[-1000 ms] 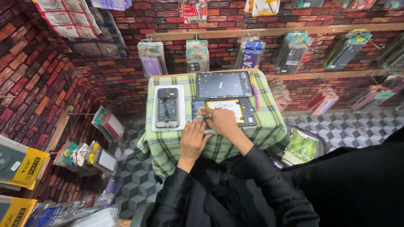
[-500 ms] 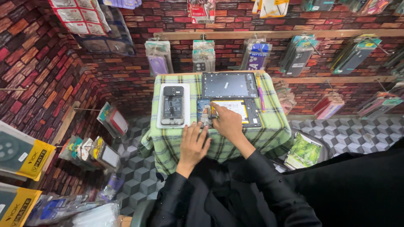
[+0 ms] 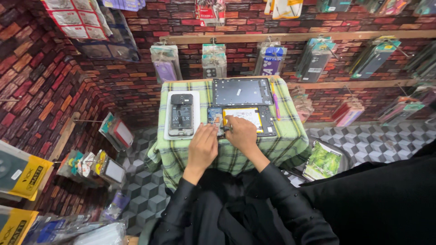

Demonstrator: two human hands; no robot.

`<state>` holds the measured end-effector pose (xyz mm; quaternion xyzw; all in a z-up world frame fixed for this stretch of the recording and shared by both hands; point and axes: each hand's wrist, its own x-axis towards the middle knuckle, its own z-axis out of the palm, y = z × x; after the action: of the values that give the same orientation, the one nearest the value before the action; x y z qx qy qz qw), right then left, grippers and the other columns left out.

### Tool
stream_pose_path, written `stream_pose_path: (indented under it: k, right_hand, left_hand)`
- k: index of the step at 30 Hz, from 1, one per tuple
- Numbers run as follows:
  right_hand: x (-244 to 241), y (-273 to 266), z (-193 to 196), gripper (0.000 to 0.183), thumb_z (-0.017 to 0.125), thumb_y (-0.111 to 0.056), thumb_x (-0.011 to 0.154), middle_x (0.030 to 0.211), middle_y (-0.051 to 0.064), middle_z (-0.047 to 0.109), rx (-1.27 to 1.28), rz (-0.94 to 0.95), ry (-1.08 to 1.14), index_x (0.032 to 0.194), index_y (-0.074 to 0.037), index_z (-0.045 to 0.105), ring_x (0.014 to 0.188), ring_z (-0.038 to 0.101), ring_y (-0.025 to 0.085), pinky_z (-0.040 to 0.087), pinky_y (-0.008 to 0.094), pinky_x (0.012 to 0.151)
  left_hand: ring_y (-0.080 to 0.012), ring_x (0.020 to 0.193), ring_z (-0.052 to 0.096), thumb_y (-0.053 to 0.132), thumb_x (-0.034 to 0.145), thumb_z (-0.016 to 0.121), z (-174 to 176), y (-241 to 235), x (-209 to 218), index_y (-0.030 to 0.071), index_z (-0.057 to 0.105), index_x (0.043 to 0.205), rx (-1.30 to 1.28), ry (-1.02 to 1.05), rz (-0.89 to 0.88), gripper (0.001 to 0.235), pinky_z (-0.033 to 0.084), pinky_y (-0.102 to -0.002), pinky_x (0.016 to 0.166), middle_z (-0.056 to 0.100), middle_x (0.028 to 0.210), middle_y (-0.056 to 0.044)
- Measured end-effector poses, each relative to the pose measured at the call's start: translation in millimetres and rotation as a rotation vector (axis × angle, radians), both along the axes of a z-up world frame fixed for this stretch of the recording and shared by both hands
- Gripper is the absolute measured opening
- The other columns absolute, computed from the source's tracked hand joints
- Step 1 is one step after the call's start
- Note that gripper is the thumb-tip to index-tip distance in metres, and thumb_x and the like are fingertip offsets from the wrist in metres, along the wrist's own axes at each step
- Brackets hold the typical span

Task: The person uses a screwdriver to remove screws from a disassembled tablet or phone on a table. They then use a prying tool to lift and disconnect internal components, including a ribbon cable, and place parts on a white tray.

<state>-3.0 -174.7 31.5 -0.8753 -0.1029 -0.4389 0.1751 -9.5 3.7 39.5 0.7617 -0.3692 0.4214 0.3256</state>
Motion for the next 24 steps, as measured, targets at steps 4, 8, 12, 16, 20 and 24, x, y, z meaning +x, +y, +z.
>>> stream_pose_path:
  k: [4, 8, 12, 16, 20, 24]
  right_hand:
    - [0.1, 1.1, 0.3, 0.031, 0.072, -0.008, 0.071, 0.076, -0.001, 0.067, 0.002, -0.014, -0.015, 0.102, -0.014, 0.07, 0.069, 0.067, 0.021, 0.051, 0.038, 0.06]
    - [0.3, 1.3, 0.6, 0.032, 0.07, -0.007, 0.069, 0.076, -0.002, 0.067, 0.001, -0.013, -0.03, 0.1, -0.013, 0.07, 0.07, 0.067, 0.021, 0.051, 0.038, 0.06]
    - [-2.9, 0.6, -1.6, 0.034, 0.069, -0.006, 0.067, 0.076, -0.002, 0.067, -0.008, 0.014, 0.002, 0.1, -0.013, 0.069, 0.071, 0.066, 0.021, 0.051, 0.038, 0.06]
    - [-3.4, -0.9, 3.3, 0.034, 0.067, -0.005, 0.068, 0.076, -0.001, 0.064, -0.042, 0.074, 0.024, 0.101, -0.013, 0.068, 0.072, 0.066, 0.021, 0.051, 0.038, 0.061]
    - [-3.6, 0.7, 2.2, 0.033, 0.068, -0.005, 0.07, 0.076, 0.001, 0.064, -0.065, 0.084, 0.04, 0.102, -0.013, 0.068, 0.072, 0.066, 0.022, 0.051, 0.038, 0.061]
    - [-3.3, -1.3, -0.1, 0.028, 0.068, -0.006, 0.068, 0.075, 0.003, 0.064, -0.077, 0.069, 0.058, 0.094, -0.014, 0.067, 0.072, 0.066, 0.024, 0.051, 0.04, 0.062]
  left_hand:
    - [-0.0333, 0.111, 0.067, -0.001, 0.086, 0.066, -2.5, -17.6, 19.0, 0.0, 0.071, 0.113, 0.03, 0.058, -0.012, 0.027, 0.052, -0.044, 0.107, 0.071, 0.118, -0.013]
    - [-0.0326, 0.108, 0.066, 0.0, 0.085, 0.065, -3.9, -22.2, 42.4, 0.001, 0.072, 0.109, 0.145, 0.234, -0.011, 0.025, 0.054, -0.043, 0.093, 0.071, 0.116, -0.011]
    - [-0.0313, 0.106, 0.064, 0.002, 0.086, 0.066, -10.7, -20.3, 51.8, 0.002, 0.072, 0.104, 0.169, 0.3, -0.051, 0.02, 0.055, -0.042, 0.086, 0.07, 0.111, -0.01]
    - [-0.0308, 0.107, 0.063, 0.002, 0.085, 0.065, -17.7, -22.6, 50.4, 0.003, 0.073, 0.103, 0.133, 0.305, -0.037, 0.02, 0.054, -0.041, 0.089, 0.071, 0.111, -0.01]
    - [-0.0326, 0.108, 0.063, 0.001, 0.083, 0.064, -26.0, -26.2, 54.3, 0.001, 0.073, 0.102, 0.129, 0.234, -0.01, 0.021, 0.049, -0.046, 0.105, 0.071, 0.11, -0.011]
    - [-0.0331, 0.11, 0.063, -0.001, 0.085, 0.062, -33.0, -28.9, 54.7, 0.0, 0.073, 0.103, 0.078, 0.22, -0.01, 0.021, 0.043, -0.049, 0.115, 0.071, 0.112, -0.012]
